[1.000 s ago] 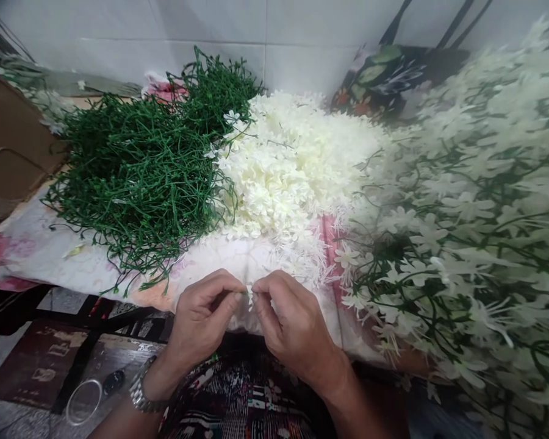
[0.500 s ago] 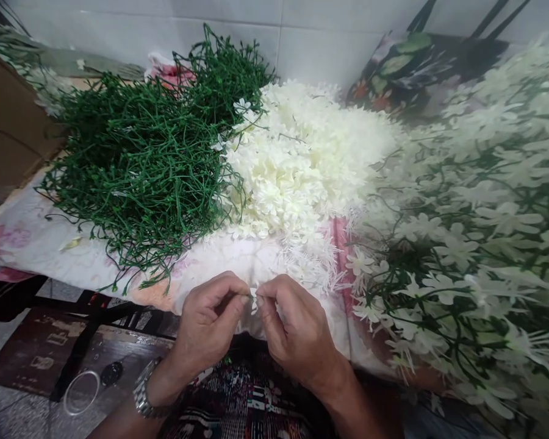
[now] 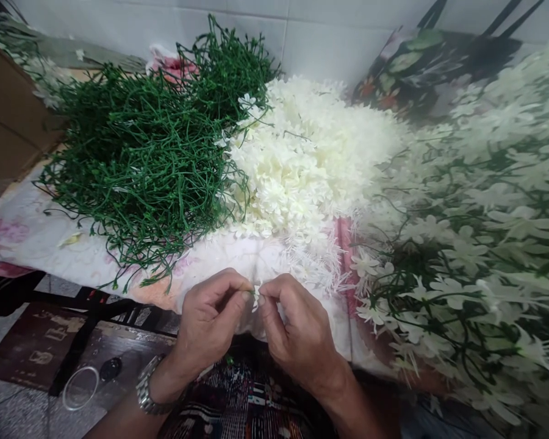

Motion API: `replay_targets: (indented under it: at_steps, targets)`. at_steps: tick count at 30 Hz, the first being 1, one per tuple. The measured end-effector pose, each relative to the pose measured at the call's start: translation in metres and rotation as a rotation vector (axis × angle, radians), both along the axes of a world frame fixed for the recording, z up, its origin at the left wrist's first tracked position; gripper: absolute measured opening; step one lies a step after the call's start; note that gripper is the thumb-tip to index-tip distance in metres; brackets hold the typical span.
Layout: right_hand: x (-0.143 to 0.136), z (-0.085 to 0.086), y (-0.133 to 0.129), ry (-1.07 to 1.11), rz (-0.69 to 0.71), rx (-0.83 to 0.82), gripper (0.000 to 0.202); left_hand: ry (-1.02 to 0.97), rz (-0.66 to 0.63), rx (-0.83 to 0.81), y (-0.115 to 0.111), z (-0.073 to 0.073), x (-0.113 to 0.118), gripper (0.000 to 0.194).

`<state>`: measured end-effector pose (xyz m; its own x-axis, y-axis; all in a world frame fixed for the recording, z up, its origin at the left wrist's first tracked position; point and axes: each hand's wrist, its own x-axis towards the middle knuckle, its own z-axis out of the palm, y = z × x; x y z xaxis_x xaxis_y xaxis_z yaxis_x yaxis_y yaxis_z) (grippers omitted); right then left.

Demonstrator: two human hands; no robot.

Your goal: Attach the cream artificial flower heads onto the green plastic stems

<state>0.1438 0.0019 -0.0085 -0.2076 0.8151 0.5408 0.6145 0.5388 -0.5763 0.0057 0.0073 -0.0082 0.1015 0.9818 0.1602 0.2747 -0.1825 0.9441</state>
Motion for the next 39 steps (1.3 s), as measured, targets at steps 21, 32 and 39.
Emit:
replay_targets:
  at_steps: [21, 32, 39]
  targets:
    - [0.001, -0.002, 0.002, 0.015, 0.041, -0.036, 0.013, 0.065, -0.010, -0.019, -0.001, 0.002, 0.000, 0.017]
    - [0.011, 0.014, -0.004, -0.031, 0.067, 0.065, 0.016, -0.351, -0.087, -0.412, 0.006, 0.008, -0.012, 0.010]
    - [0.003, 0.021, -0.001, -0.121, 0.143, 0.114, 0.014, -0.365, -0.114, -0.410, 0.004, 0.006, -0.013, 0.011]
